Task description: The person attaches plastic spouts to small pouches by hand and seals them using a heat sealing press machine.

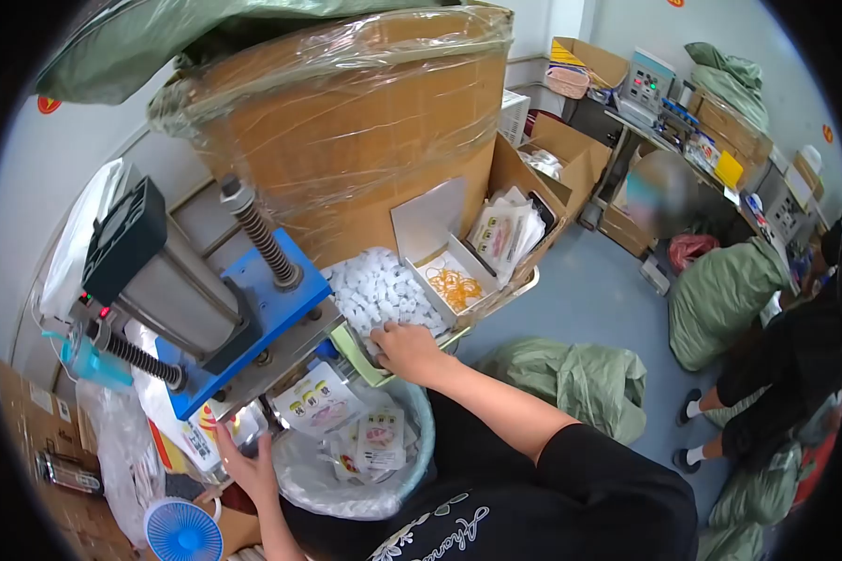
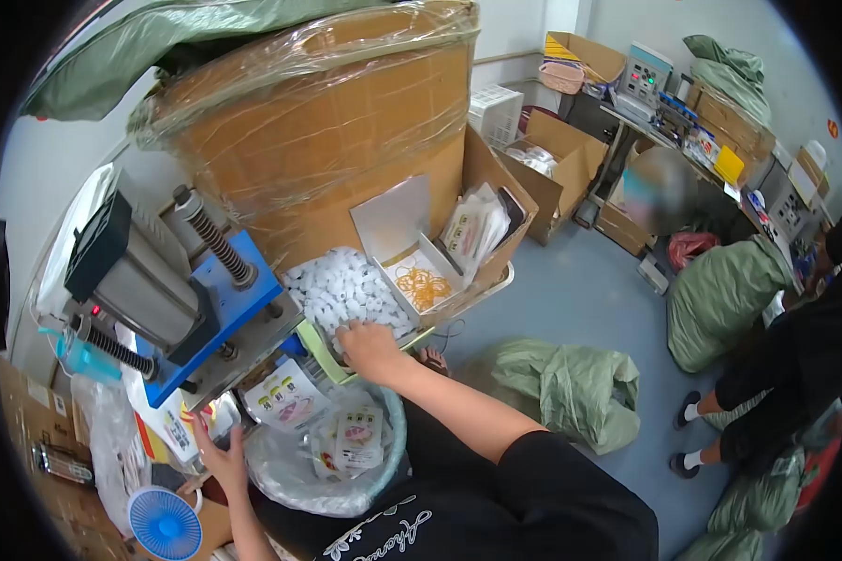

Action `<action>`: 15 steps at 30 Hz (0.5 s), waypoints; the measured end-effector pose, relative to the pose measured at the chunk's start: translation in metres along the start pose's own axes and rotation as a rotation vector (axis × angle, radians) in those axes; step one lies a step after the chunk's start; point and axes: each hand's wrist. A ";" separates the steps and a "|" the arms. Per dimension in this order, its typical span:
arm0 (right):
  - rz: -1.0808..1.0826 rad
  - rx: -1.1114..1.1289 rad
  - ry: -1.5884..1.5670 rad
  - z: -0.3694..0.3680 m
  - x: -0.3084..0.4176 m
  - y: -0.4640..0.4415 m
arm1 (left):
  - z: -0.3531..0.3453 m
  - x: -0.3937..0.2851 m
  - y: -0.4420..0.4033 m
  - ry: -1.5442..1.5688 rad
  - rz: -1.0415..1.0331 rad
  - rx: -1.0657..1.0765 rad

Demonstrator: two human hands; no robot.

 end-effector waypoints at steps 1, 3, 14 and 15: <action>-0.006 -0.007 -0.004 0.001 -0.002 -0.001 | 0.004 0.007 0.009 -0.137 -0.095 0.032; -0.065 -0.005 -0.129 0.004 -0.007 0.002 | 0.013 0.013 0.029 -0.222 -0.179 0.064; -0.097 -0.055 -0.772 0.043 0.008 0.002 | 0.027 -0.078 0.032 0.583 0.463 0.150; -0.074 -0.043 -0.810 0.049 0.022 0.004 | 0.018 -0.082 0.035 0.558 0.450 0.203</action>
Point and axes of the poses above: each hand's wrist, its own y-axis away from the middle knuckle, its own z-axis out of the back of the hand, x = y × z, and after that the axes turned 10 degrees about y, right-handed
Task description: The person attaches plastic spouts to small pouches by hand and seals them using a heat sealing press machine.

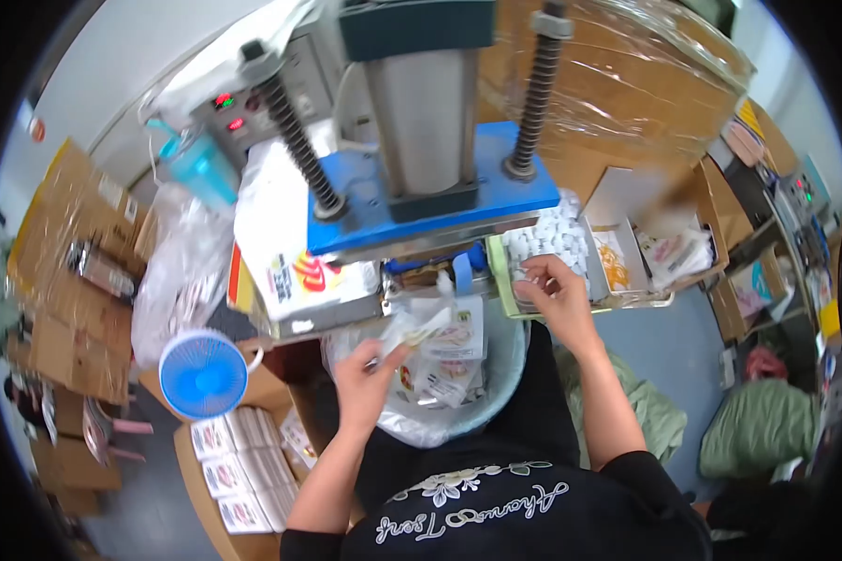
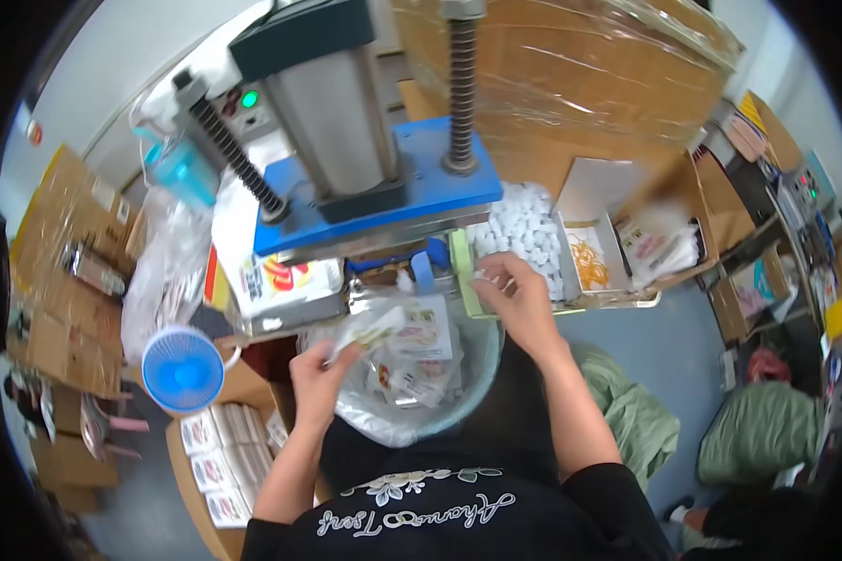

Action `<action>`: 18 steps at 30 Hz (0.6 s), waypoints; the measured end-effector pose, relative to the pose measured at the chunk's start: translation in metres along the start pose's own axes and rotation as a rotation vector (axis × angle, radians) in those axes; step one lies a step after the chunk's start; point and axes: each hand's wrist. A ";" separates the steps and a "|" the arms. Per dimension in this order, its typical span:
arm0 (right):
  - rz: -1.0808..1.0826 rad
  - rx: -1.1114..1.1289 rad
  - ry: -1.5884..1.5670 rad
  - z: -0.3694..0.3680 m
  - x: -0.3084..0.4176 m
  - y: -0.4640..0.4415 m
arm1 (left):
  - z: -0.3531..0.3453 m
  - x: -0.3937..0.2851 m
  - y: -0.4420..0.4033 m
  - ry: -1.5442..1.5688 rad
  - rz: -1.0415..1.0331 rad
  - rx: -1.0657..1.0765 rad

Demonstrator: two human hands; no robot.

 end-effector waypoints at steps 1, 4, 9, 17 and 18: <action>0.009 0.029 0.007 -0.008 0.010 0.003 | -0.009 -0.003 0.003 -0.006 0.043 0.035; 0.197 0.087 0.015 -0.032 0.033 0.009 | -0.028 0.052 0.006 0.114 0.043 0.072; 0.332 0.419 0.109 -0.051 0.023 0.010 | -0.022 0.055 0.010 0.173 0.167 0.196; 0.234 0.178 0.138 -0.043 0.029 -0.002 | -0.030 0.061 -0.022 0.189 0.297 0.178; 0.234 0.049 0.200 -0.036 0.024 -0.006 | -0.037 0.049 -0.032 0.205 0.329 0.086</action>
Point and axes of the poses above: each hand's wrist, its own y-axis away from the middle knuckle, its own z-axis out of the back of the hand, x = y × z, and after that the axes turned 10 degrees about y, right-handed
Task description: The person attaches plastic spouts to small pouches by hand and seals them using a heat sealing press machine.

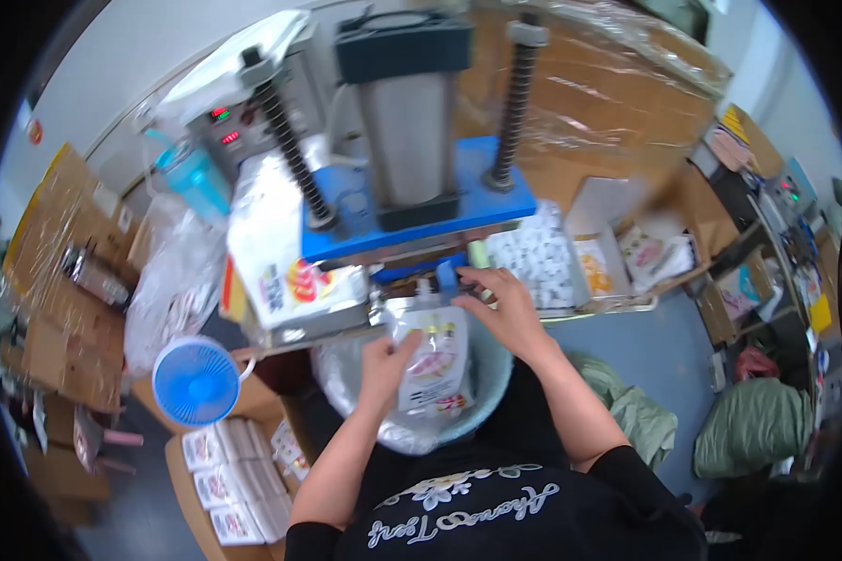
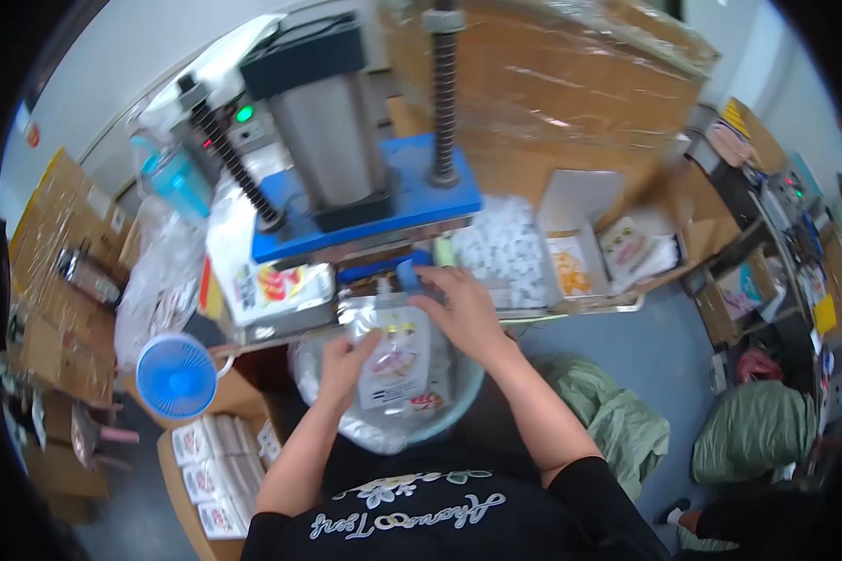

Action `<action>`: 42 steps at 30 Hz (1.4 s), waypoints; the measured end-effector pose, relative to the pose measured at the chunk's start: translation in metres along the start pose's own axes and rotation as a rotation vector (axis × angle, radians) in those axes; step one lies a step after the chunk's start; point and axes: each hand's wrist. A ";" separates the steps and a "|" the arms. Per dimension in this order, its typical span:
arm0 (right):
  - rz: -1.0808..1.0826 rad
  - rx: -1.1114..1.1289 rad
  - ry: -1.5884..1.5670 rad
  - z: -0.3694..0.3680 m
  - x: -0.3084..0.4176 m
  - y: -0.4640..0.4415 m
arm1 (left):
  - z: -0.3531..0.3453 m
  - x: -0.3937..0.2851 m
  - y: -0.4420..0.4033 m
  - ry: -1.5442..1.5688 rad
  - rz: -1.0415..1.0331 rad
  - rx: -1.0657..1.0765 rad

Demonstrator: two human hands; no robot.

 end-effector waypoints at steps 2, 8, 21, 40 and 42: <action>-0.042 -0.065 0.153 0.008 -0.014 -0.003 | -0.011 -0.016 -0.005 0.273 0.087 -0.003; -0.294 0.149 0.478 0.005 -0.062 -0.002 | -0.020 -0.022 -0.031 0.490 0.071 0.046; -0.077 -0.132 0.208 -0.011 -0.093 0.022 | 0.099 0.010 -0.017 -1.237 -0.928 -0.295; -0.010 0.169 -0.181 -0.018 0.007 0.029 | 0.026 0.023 0.039 -0.339 -0.323 -0.040; 0.109 0.349 -0.040 -0.010 -0.002 0.031 | 0.026 0.024 0.045 -0.366 -0.238 0.037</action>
Point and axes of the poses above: each hand's wrist, its own y-axis away from the middle knuckle, its own z-axis out of the back of the hand, x = y × z, and after that the axes turned 10 degrees about y, right-handed
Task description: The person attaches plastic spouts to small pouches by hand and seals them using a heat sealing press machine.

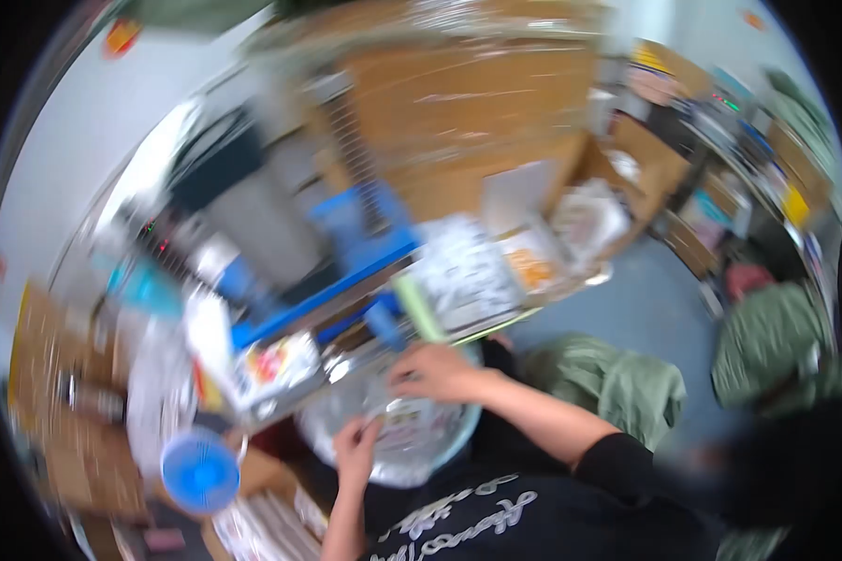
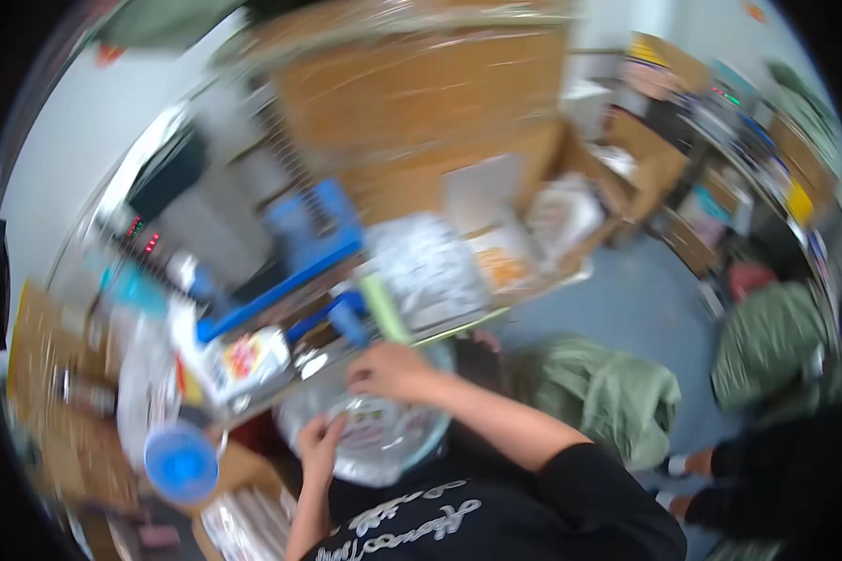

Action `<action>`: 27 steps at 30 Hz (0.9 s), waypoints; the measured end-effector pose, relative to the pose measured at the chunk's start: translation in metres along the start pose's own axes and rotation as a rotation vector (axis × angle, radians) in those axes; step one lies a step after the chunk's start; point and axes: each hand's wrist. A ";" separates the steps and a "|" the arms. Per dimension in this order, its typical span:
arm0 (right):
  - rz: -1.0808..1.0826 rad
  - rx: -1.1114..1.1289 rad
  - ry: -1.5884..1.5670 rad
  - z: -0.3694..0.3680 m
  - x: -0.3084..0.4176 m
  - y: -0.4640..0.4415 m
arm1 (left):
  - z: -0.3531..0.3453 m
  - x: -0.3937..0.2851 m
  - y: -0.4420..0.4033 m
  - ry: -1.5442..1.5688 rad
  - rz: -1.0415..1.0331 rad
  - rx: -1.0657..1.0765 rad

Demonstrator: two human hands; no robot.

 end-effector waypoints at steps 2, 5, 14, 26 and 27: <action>-0.050 0.167 -0.005 0.011 0.006 -0.001 | -0.001 0.000 0.003 0.006 -0.001 0.081; -0.107 -0.034 -0.077 0.011 0.009 -0.006 | -0.007 -0.001 -0.007 0.173 0.044 0.030; -0.282 -0.419 0.106 0.041 -0.030 -0.002 | -0.027 -0.043 -0.065 0.856 0.271 -0.133; -0.281 -0.257 0.525 0.010 -0.081 -0.012 | 0.046 -0.025 -0.083 -0.140 -0.281 -0.345; -0.262 -0.303 0.457 0.012 -0.082 -0.009 | 0.069 0.003 -0.089 -0.406 -0.366 -0.273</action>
Point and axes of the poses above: each hand's wrist, its own y-axis away from the middle knuckle, its own z-axis out of the back of the hand, x = y × z, and after that the axes turned 10 degrees about y, right-handed
